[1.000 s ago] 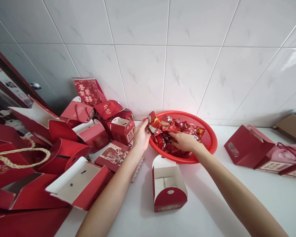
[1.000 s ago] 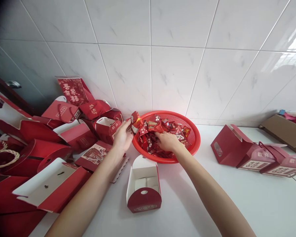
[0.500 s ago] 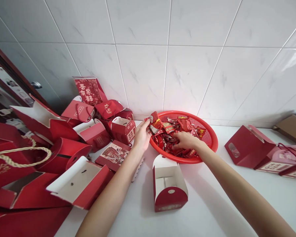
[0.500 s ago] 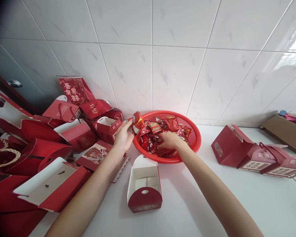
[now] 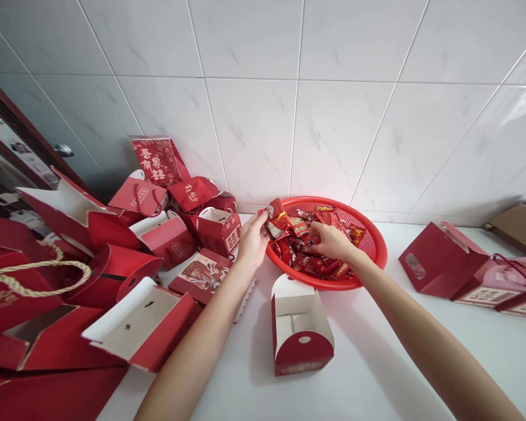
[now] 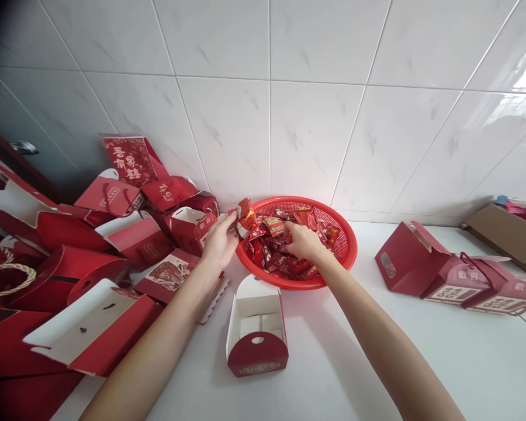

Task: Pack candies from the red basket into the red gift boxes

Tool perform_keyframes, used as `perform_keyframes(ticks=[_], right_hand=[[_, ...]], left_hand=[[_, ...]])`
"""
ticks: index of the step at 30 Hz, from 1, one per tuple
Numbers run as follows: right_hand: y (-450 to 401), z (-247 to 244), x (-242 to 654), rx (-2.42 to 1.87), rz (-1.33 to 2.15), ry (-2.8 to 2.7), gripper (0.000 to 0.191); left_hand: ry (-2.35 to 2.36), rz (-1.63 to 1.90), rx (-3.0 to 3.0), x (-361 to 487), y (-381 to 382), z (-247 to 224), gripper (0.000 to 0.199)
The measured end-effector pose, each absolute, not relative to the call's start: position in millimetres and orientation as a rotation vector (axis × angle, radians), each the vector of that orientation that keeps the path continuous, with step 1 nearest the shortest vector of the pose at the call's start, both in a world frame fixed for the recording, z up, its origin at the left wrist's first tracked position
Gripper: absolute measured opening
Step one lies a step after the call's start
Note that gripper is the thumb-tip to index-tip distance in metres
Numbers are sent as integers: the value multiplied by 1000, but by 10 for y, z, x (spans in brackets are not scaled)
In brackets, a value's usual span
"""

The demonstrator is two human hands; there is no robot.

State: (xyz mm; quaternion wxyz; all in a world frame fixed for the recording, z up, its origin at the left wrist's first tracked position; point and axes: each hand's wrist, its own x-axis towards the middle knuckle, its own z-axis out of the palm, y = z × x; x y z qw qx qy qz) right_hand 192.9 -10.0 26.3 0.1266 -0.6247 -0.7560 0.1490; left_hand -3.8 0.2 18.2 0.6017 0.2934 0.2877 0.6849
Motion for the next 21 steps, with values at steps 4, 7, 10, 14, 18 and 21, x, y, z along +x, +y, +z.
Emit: perform_keyframes(ticks=[4,7,10,14,18,21], right_hand=[[-54,224,1985,-1768,479,-2057,22],[-37,203,2015,-1698,524,-1952,16],[-54,223,2014,-1597,595,-1872,19],[-122,317,2002,-1328,843,-1666,33],[-201,430,2046,-1042,1122,-1351,45],[-245,475,2069,-954,1126,-1297,47]], left_hand=[[667,1592,708,-38,12,161,15],[670,1596,714,-36,15,154,15],[670,1586,720,-34,5,162,15],[692,1582,754,-22,-26,179,22],[716,1582,858,-1,-42,148,31],[791,1624,1006,17,-45,90,31]])
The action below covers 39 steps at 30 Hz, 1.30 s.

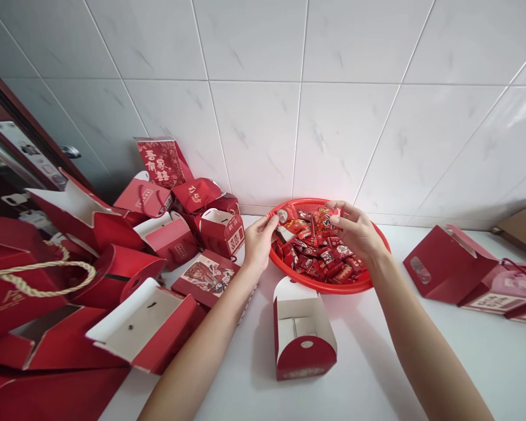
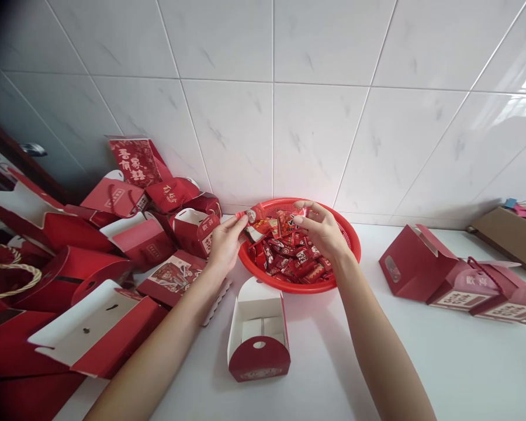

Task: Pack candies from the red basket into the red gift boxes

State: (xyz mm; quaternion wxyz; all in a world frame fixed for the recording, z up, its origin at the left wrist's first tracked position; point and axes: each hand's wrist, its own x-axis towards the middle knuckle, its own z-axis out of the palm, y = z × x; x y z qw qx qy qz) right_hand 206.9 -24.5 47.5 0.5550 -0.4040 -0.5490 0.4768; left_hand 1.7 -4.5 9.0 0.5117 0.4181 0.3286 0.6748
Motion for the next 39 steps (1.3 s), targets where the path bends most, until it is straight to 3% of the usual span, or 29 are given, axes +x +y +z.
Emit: perform_keyframes(ticks=[5,24,32,39], right_hand=[[-314,477,1989,-977,1034,-1420,36],[-295,379,1921,-938,917,-1558,33],[-290,369,1915,-990,882,-1633,35],[-325,433,1965,-906,907,-1535,36]], left_hand=[[929,1629,1357,52,-98,45,22],[889,1451,1670,9,-140,116,33],[920,1441,1748,10,-155,132,24],[882,1629,1266,55,-111,89,26]])
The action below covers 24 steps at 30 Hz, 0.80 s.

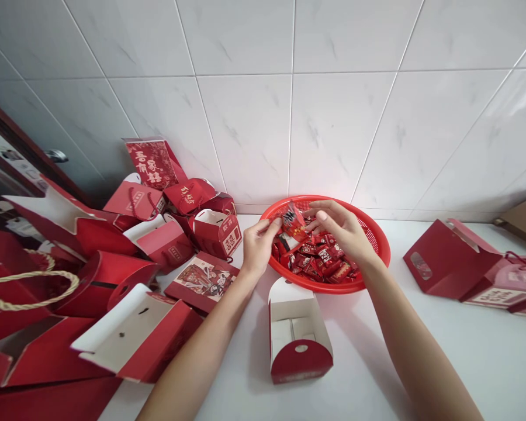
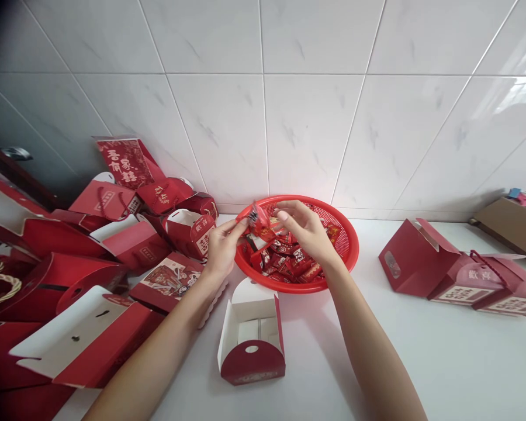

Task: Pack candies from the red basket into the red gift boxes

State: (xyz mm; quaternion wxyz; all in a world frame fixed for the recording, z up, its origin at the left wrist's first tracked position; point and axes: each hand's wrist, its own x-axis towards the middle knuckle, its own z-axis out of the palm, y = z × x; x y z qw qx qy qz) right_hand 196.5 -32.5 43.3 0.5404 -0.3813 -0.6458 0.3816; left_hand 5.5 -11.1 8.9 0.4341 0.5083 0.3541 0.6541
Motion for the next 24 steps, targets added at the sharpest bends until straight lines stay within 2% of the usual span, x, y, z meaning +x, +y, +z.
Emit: perform_keyframes(ticks=[4,11,17,24], right_hand=[[-270,386,2071,-1086,820,-1569,27],[-204,273,2080,-1260,593,-1687,14],[-222,344,2278,-1398,475,-1455,21],[-193,329,2685,-1857,357,-1581,33]], left_hand=[[766,1677,892,57,-76,139,30],[704,1639,775,24,-47,166,28],[654,1649,648,-25,2,171,25],[662,1652,700,-39,28,141,23]])
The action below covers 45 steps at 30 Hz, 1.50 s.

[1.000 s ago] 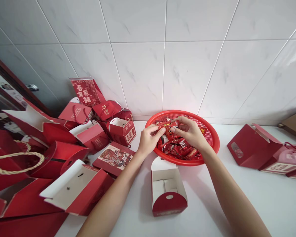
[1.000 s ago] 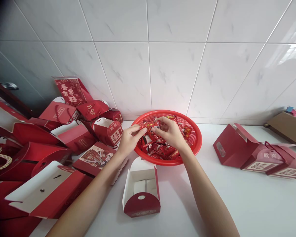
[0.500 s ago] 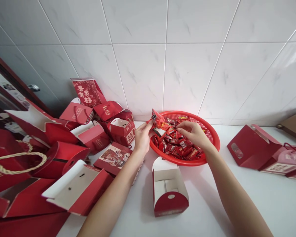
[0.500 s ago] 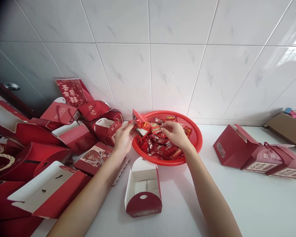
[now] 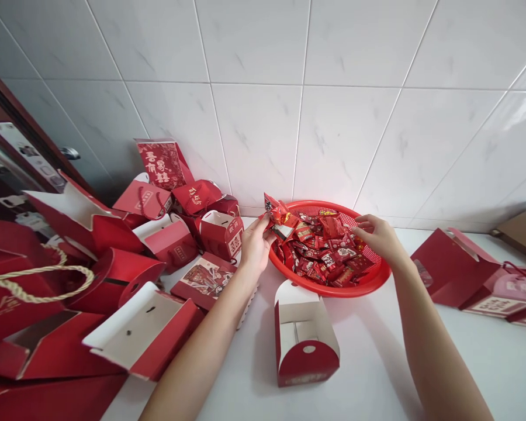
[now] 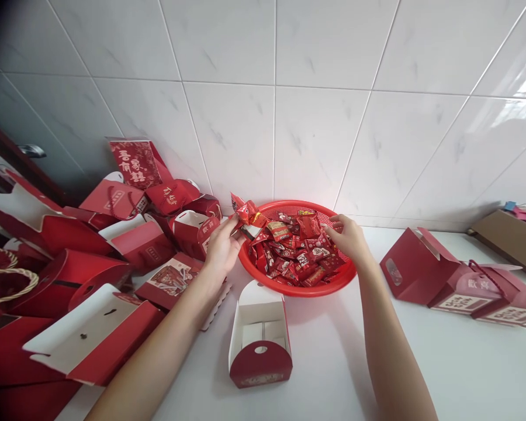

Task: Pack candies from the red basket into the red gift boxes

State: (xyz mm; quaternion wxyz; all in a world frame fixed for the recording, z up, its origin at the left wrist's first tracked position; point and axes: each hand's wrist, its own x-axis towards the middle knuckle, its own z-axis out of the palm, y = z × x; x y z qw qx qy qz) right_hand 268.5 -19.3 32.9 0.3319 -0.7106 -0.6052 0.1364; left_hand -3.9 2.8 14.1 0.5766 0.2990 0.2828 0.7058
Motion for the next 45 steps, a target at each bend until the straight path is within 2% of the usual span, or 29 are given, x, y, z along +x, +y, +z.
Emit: perform_keyframes(ticks=[5,9,12,17,20,23,28,31,34,40,43,45], right_hand=[[-171,294,2665,-2024,336,-1701,32],[-179,280,2535,-1988,487,-1923,38],[-234,286,2432,-1891,610,-2065,44],[-336,300,2278,-1595,834,-2322,35],[-333,308,2260,-1391,925,-2301,39],[-293,342,2352,-1268,918,-2161,34],[-245,397,2628,-1737,513,-1967,26],[-224,354,2719,-1957,520,-2038,20],[-197,268,2714,-1988,599,-2101,12],[-207,211,2681,-1738,797,-2153,38],[-197,219,2683,-1486,987,-2048,36],[-172,226,2677,-1474,969,-1990,32]], left_hand=[[674,1656,697,-42,20,140,25],[677,1640,741,-42,9,145,29],[661,1639,732,-37,7,148,29],[664,1629,723,-27,-2,169,28],[658,1623,724,-30,-9,181,28],[669,1628,740,-39,-6,176,28],[673,1618,748,-43,1,165,28],[662,1608,744,-37,-12,177,28],[665,1594,755,-36,-27,191,28],[679,1576,777,-45,-29,192,27],[688,1566,792,-49,-24,187,28],[690,1567,795,-54,-21,181,28]])
